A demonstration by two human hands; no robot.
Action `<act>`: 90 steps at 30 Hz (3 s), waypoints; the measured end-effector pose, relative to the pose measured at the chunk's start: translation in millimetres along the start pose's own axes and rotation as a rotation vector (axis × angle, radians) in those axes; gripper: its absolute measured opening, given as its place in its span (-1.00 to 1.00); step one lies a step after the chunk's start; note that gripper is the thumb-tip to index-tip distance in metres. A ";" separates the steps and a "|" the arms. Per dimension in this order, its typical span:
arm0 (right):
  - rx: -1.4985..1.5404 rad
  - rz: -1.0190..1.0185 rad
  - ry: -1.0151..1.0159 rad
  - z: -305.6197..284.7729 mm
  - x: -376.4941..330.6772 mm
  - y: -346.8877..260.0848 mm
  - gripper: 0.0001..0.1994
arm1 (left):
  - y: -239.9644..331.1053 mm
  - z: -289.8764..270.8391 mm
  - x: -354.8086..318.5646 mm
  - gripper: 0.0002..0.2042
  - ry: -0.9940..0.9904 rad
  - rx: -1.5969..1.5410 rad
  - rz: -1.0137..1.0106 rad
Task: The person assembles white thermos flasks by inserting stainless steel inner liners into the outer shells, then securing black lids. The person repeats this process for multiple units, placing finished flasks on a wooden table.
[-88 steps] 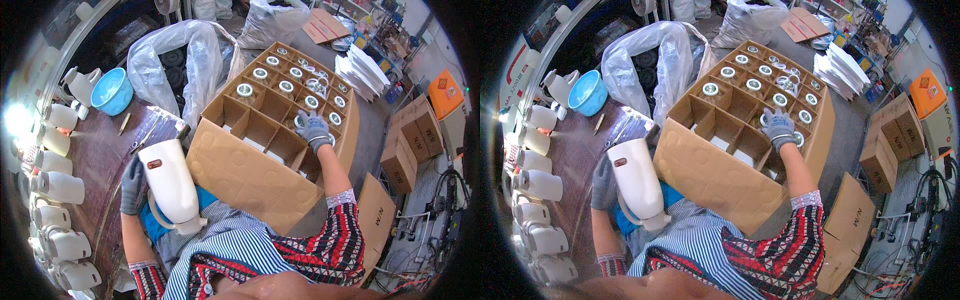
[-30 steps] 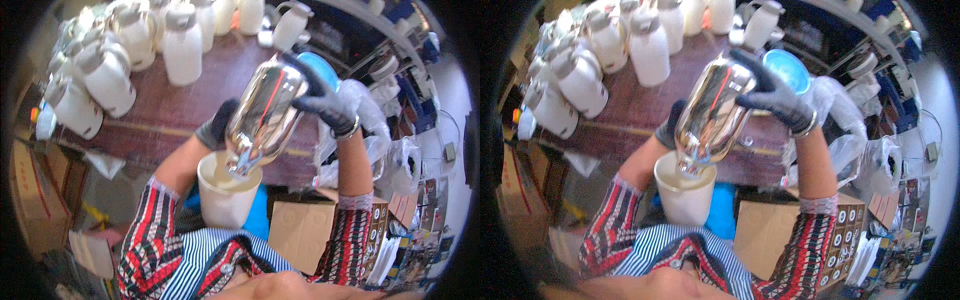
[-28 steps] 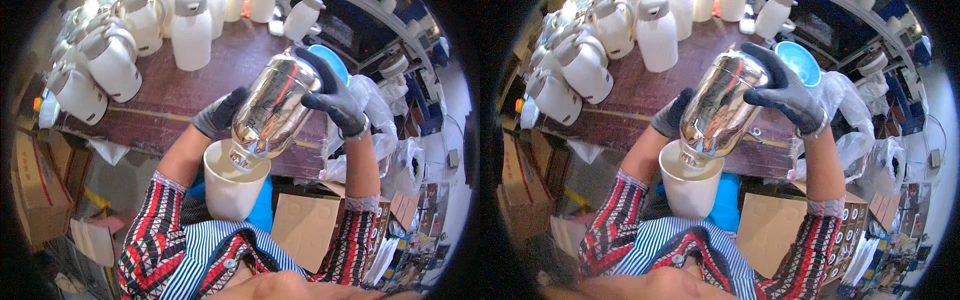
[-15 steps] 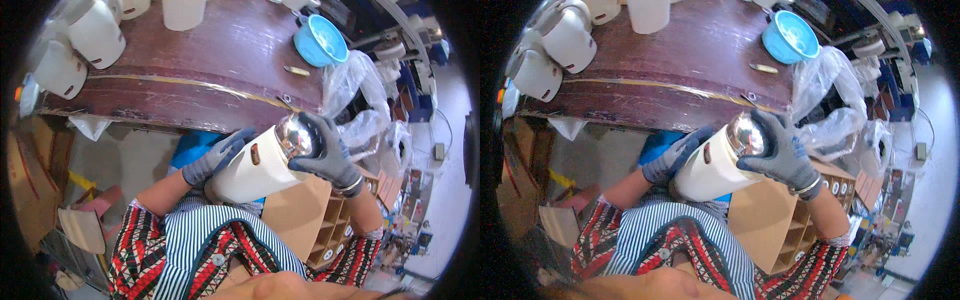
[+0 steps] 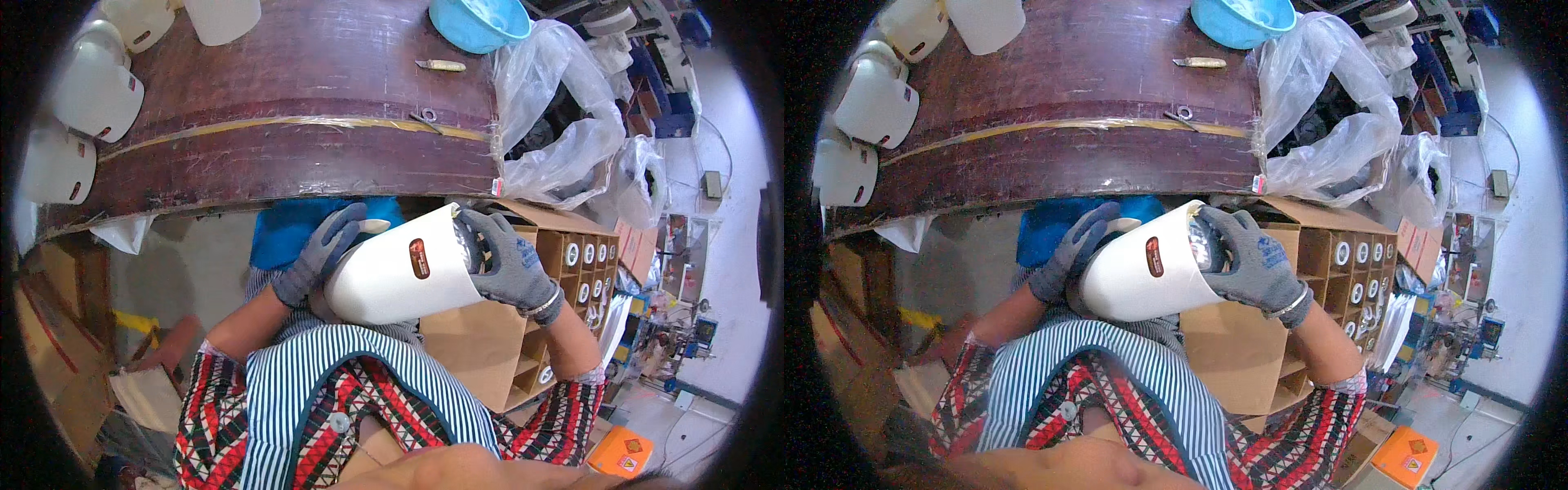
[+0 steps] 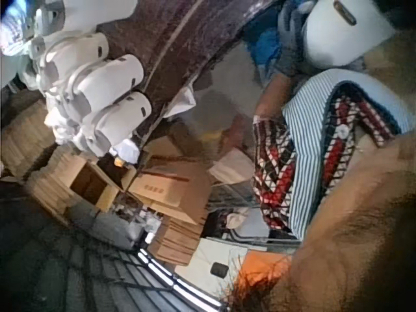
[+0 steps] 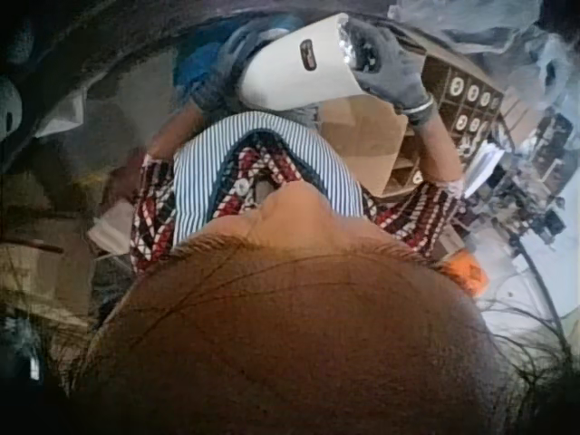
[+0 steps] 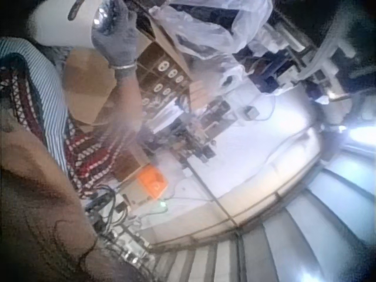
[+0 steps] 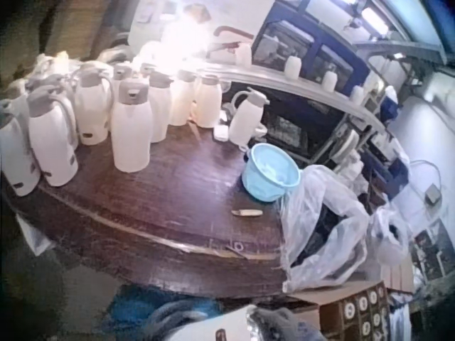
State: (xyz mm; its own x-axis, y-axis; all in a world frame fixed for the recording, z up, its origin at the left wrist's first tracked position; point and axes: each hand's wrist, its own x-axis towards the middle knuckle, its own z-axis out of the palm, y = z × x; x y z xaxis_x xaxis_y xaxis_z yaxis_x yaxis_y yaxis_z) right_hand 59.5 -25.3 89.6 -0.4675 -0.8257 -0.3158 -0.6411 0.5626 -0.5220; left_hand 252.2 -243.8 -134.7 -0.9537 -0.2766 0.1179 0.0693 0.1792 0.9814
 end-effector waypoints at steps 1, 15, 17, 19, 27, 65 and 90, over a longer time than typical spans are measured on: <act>-0.051 0.027 -0.049 0.7 1.9 -4.0 -0.11 | -5.5 -7.0 3.8 -0.54 -0.012 0.220 0.235; 0.082 -0.225 -0.122 -32.9 11.0 -34.2 -0.07 | 56.9 -24.9 22.4 -0.56 -0.167 -0.527 -0.581; 0.014 -0.227 -0.087 -30.6 10.2 -40.6 -0.12 | 62.3 -25.1 22.2 -0.58 -0.157 -0.542 -0.580; -0.036 -0.239 -0.083 -33.4 7.2 -44.2 -0.15 | 56.7 -24.2 20.5 -0.58 -0.172 -0.556 -0.556; 0.015 -0.329 -0.032 -18.8 8.1 -32.0 -0.30 | 63.4 -27.3 20.9 -0.57 -0.152 -0.628 -0.578; -0.223 -0.445 -0.059 10.8 6.2 -25.7 -0.50 | 79.6 -31.7 15.1 -0.54 -0.170 -0.130 -0.347; 0.073 0.891 0.862 -84.9 268.0 409.2 -0.11 | 126.8 -93.4 58.9 -0.34 0.256 0.245 0.199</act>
State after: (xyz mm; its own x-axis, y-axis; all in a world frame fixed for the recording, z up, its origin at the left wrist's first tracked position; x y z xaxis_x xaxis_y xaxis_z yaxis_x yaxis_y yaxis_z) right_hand -379.8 -12.8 -141.4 -0.9875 0.1554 0.0263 0.1278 0.8867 -0.4443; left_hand 232.2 -325.5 10.9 -0.8227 -0.4344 0.3667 0.1441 0.4646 0.8737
